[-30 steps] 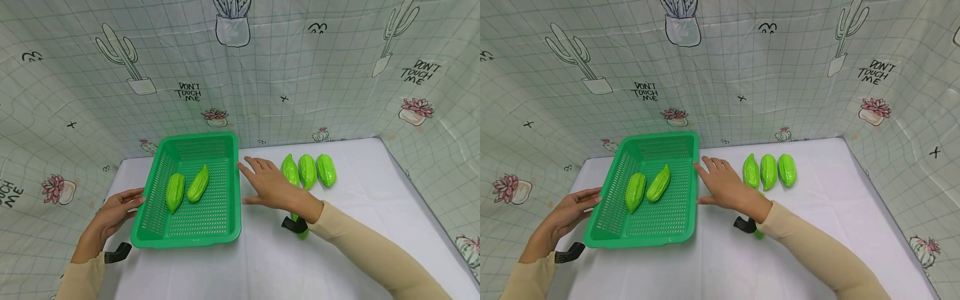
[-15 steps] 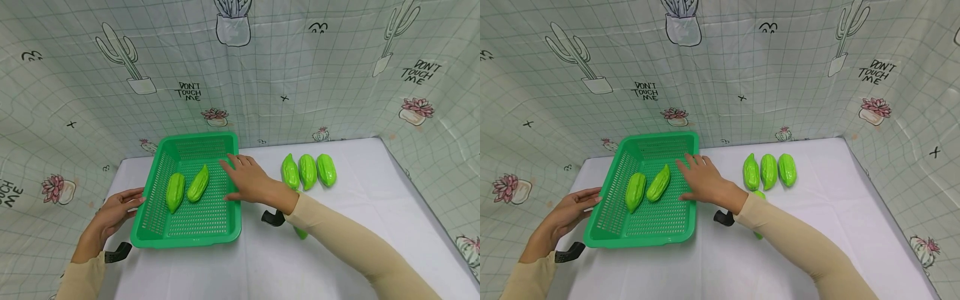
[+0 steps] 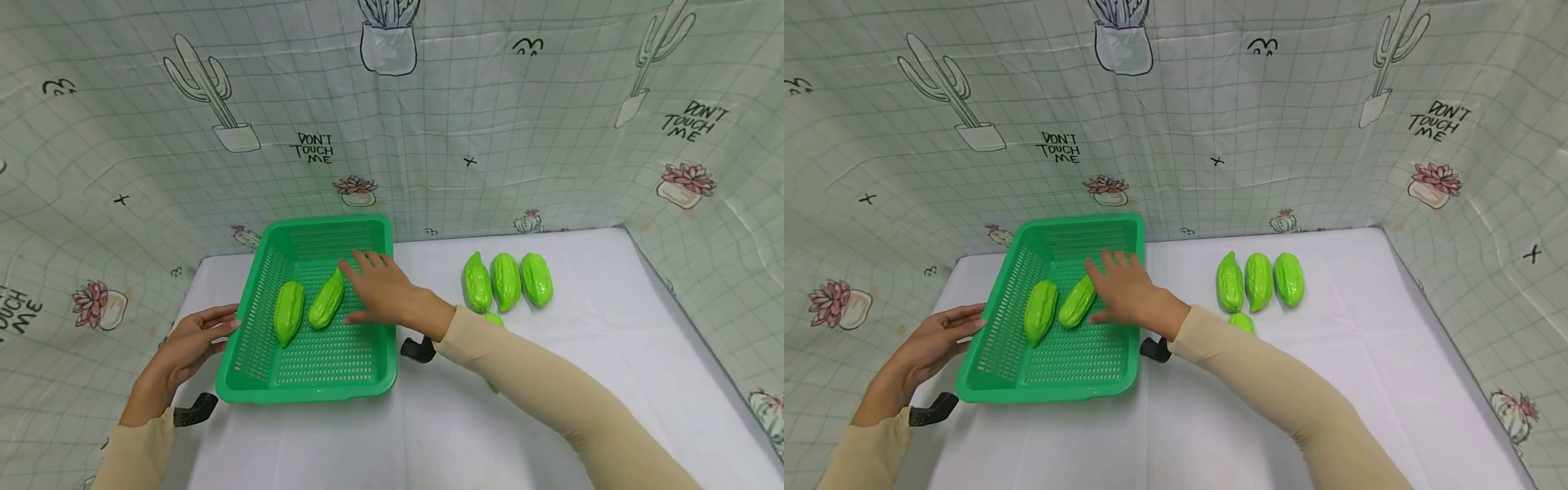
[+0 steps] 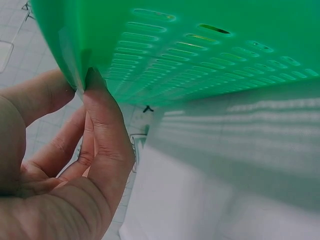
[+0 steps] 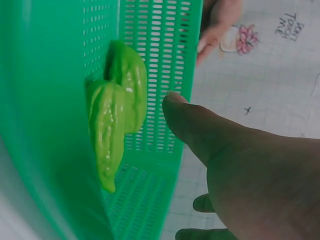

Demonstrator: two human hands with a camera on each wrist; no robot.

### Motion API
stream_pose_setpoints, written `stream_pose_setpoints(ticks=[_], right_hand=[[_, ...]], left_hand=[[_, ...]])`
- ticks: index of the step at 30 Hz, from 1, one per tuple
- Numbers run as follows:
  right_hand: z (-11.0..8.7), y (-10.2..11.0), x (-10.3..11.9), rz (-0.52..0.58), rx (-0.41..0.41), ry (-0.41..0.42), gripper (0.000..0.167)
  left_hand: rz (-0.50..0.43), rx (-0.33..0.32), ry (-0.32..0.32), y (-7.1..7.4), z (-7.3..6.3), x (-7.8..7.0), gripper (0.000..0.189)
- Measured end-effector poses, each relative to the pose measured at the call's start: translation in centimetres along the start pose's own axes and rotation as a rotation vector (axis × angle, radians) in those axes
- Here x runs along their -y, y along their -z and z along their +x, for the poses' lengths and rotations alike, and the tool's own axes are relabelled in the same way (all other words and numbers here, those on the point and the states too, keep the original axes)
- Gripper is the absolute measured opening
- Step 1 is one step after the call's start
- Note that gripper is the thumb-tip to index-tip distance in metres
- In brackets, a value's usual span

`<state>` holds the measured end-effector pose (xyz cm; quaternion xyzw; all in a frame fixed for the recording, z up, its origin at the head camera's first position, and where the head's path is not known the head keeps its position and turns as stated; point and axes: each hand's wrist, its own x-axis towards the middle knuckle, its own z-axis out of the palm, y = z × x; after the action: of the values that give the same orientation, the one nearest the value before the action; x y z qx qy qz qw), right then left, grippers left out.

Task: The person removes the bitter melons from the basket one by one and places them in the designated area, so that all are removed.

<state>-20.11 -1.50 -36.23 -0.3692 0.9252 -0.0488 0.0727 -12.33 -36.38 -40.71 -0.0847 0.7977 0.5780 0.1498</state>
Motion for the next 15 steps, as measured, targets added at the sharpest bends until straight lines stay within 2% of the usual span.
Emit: stream_pose_setpoints(ticks=[3,9,15], right_hand=[[0.6,-0.2,0.3,0.004,0.018,-0.001,0.103],[2.1,-0.3,1.2,-0.069,0.041,-0.028,0.102],[3.4,-0.2,2.3,-0.094,0.080,-0.070,0.103]], left_hand=[[-0.010,0.002,0.001,0.0,0.1,0.0,0.062],[-0.012,-0.001,0.009,0.0,0.1,0.1,0.063],[-0.018,-0.005,0.009,0.0,0.1,0.0,0.064]])
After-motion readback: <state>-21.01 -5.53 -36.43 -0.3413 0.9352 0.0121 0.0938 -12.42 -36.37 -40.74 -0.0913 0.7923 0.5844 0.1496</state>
